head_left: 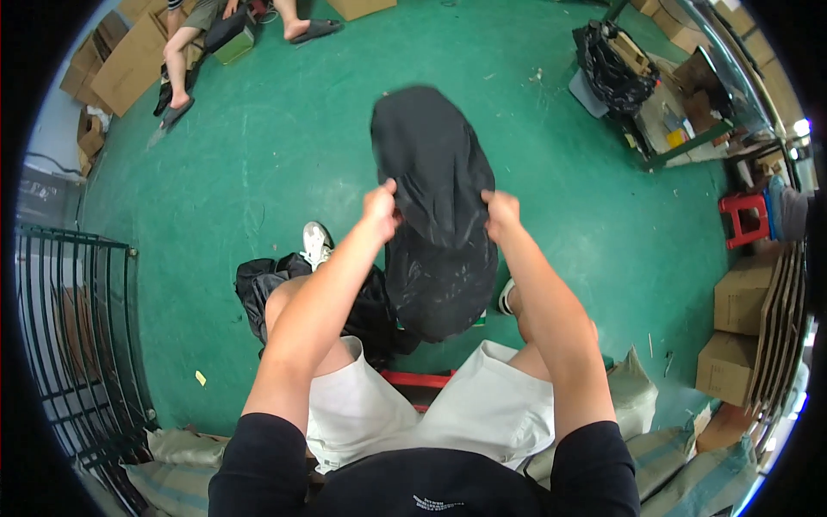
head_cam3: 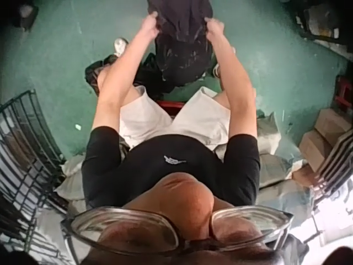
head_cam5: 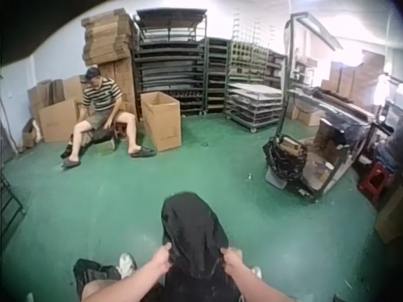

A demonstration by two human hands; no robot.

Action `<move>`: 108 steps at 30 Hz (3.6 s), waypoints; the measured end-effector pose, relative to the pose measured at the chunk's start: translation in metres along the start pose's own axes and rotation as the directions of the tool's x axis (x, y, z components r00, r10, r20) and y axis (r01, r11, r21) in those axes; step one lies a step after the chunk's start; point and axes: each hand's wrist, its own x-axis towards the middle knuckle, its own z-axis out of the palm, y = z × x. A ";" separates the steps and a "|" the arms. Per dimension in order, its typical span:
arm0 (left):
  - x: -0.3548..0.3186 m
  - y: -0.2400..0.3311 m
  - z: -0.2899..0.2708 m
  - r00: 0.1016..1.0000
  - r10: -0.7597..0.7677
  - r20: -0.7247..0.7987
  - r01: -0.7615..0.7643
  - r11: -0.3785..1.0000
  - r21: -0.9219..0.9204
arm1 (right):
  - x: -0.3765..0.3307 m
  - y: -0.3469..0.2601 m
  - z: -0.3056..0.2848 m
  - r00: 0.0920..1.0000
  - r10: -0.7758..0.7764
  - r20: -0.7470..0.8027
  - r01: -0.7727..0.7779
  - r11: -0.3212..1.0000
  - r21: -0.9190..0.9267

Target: Inspecting and organizing black fabric covers.

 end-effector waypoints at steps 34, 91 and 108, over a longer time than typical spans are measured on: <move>-0.004 -0.106 -0.125 0.990 -0.142 0.012 0.028 0.278 0.960 | -0.116 0.034 -0.036 0.828 0.220 0.515 0.560 -0.358 -0.747; -0.095 -0.205 -0.101 0.741 0.453 0.496 -0.331 -0.397 0.856 | -0.128 -0.091 -0.035 0.732 0.136 0.668 0.680 -0.084 -0.728; -0.061 -0.172 -0.167 0.740 0.457 -0.493 0.258 0.483 0.836 | -0.132 -0.085 -0.023 0.717 0.101 0.690 0.694 -0.019 -0.719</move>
